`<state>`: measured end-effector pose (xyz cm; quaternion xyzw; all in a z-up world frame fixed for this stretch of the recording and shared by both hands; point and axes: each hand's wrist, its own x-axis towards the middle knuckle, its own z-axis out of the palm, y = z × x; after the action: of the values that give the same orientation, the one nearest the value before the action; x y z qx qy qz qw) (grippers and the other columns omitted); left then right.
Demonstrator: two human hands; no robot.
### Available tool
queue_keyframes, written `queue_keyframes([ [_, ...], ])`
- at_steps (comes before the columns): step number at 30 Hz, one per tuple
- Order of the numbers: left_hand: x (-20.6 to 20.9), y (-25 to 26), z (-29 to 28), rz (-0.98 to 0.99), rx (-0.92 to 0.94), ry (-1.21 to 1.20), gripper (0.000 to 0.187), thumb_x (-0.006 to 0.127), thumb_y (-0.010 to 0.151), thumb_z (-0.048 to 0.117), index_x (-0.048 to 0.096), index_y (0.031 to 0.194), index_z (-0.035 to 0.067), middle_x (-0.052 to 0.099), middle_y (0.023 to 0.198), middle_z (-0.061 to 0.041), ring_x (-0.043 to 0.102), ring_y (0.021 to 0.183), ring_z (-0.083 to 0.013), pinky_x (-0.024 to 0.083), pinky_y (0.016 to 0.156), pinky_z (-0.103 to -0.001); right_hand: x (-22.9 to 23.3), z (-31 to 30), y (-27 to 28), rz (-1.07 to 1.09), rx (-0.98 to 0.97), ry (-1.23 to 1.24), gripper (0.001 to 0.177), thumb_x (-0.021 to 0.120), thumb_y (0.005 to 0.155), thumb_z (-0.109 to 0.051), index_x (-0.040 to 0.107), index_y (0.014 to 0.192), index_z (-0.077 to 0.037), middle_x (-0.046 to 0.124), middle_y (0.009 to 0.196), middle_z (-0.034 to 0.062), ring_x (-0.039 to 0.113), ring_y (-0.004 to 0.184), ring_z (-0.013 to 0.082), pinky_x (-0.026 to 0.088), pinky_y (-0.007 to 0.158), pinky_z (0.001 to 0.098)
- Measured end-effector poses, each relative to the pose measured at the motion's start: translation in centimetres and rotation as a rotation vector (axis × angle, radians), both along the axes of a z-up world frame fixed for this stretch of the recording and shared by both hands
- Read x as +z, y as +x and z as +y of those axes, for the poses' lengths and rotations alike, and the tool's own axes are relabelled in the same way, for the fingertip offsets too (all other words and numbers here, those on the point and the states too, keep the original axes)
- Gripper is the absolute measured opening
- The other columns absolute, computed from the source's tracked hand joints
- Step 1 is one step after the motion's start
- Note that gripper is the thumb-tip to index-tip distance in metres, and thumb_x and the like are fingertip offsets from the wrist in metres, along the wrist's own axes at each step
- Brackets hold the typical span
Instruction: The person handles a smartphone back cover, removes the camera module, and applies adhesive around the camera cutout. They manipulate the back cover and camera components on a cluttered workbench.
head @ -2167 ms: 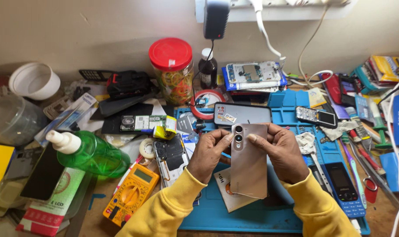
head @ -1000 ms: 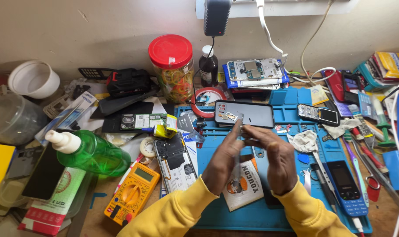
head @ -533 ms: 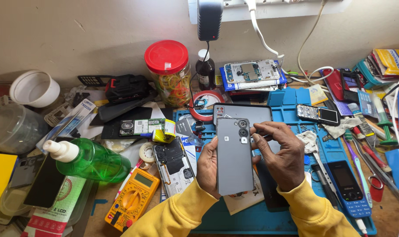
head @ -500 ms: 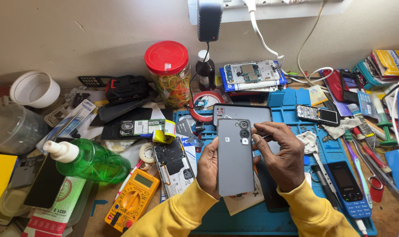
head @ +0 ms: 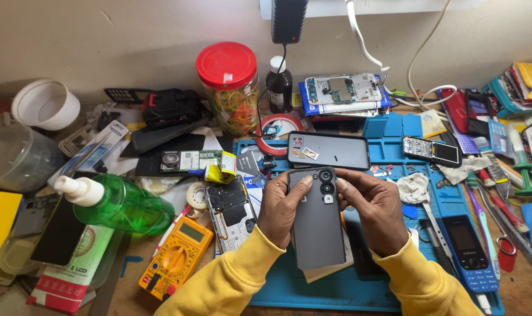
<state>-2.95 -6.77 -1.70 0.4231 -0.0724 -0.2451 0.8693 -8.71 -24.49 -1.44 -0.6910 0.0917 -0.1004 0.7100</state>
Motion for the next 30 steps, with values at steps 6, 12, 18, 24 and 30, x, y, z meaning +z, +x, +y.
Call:
queue_keyframes([
  [6, -0.8, 0.1, 0.0, -0.036, -0.037, 0.055, 0.018, 0.062, 0.100, 0.013, 0.067, 0.107, -0.002, 0.074, 0.088, -0.009, 0.070, 0.070, -0.0098, 0.060, 0.062, -0.023, -1.5, -0.7, 0.3, 0.049, 0.021, 0.224, 0.022, 0.070, 0.094, -0.010, 0.073, 0.107, 0.007, 0.075, 0.085, 0.0109, 0.068, 0.069, 0.0126, 0.056, 0.063, 0.0249],
  [12, -1.1, 0.3, -0.1, 0.049, -0.081, -0.035, 0.015, 0.062, 0.101, 0.015, 0.064, 0.107, 0.000, 0.073, 0.090, -0.009, 0.070, 0.072, -0.0093, 0.060, 0.066, -0.023, -2.0, -1.0, 0.6, 0.119, 0.060, 0.414, 0.019, 0.071, 0.095, -0.011, 0.072, 0.106, 0.005, 0.074, 0.088, 0.0111, 0.067, 0.071, 0.0111, 0.055, 0.064, 0.0236],
  [18, -0.1, -0.2, -0.1, -0.169, -0.009, 0.215, 0.018, 0.054, 0.104, 0.016, 0.065, 0.106, 0.001, 0.070, 0.087, -0.004, 0.063, 0.073, -0.0083, 0.055, 0.066, -0.025, 0.2, 0.4, 0.1, -0.143, -0.124, -0.385, 0.022, 0.075, 0.091, -0.007, 0.075, 0.112, -0.002, 0.074, 0.098, 0.0096, 0.066, 0.082, 0.0152, 0.054, 0.073, 0.0266],
  [24, 0.6, -0.9, -0.2, -0.446, 0.061, 0.563, 0.021, 0.050, 0.106, 0.020, 0.059, 0.100, 0.002, 0.065, 0.077, -0.003, 0.057, 0.070, -0.0085, 0.050, 0.064, -0.027, 2.0, 2.5, -0.7, -0.450, -0.180, -0.984, 0.021, 0.078, 0.086, -0.001, 0.076, 0.106, -0.004, 0.073, 0.104, 0.0102, 0.072, 0.092, 0.0239, 0.059, 0.078, 0.0322],
  [30, -0.1, -0.9, -0.2, -0.253, -0.045, 0.265, 0.023, 0.048, 0.108, 0.021, 0.060, 0.103, 0.002, 0.066, 0.083, -0.002, 0.060, 0.070, -0.0050, 0.052, 0.062, -0.022, 2.2, 2.2, -0.6, -0.363, -0.154, -0.856, 0.017, 0.077, 0.087, -0.002, 0.078, 0.104, -0.004, 0.076, 0.101, 0.0109, 0.076, 0.086, 0.0205, 0.061, 0.072, 0.0286],
])
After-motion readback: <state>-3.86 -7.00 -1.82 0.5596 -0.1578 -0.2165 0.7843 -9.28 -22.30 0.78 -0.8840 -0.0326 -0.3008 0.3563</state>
